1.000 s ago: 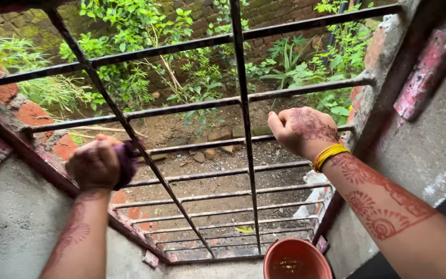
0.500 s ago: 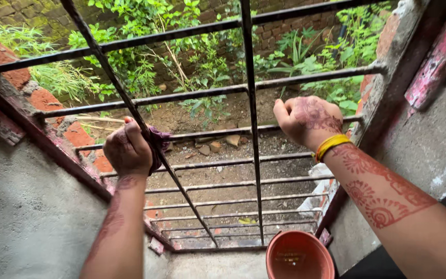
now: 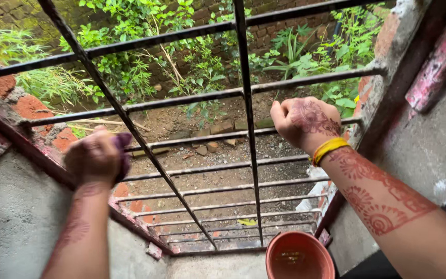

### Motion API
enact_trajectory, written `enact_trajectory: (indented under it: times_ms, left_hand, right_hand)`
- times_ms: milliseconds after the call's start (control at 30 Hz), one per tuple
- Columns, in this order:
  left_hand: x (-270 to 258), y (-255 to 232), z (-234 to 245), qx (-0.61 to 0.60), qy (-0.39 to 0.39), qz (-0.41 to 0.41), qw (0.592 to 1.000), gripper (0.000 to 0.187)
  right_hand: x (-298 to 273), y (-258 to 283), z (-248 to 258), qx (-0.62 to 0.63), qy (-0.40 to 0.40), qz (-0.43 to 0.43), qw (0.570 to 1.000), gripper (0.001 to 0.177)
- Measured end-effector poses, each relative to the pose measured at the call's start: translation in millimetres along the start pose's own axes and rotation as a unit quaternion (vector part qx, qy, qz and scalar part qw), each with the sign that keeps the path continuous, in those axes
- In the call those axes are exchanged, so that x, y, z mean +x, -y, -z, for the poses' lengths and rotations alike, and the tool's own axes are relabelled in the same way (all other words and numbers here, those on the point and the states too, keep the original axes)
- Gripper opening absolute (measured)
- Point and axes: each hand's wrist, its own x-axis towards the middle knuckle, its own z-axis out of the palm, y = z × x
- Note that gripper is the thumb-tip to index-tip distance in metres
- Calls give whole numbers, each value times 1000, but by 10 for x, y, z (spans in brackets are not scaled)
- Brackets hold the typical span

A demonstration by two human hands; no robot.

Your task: The person wipes the metal window grille with a purple cloth, moving methodically across the horizontal and vertical bars. The person repeatedly wipes the same sections of the grille while standing at the window.

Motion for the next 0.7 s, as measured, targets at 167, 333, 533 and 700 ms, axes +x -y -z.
enact_trajectory:
  times_ms: [167,333,533,700]
  left_hand:
    - [-184,-563,-114,-70,-66,-9,995,47]
    - [24,-286,37,-47,-5,-123,991,39]
    - [101,-318,138,-55,22,-162,985,36]
    - [92,-174,123,10,62,-84,994,38]
  right_hand:
    - [-71,25,30,9,24,-11,1000,51]
    - [-29,-24,66,8,42,-1,999,52]
    - [14,-59,136,13,47,-2,999,51]
    - [6,-121,246,16,74,6,997,52]
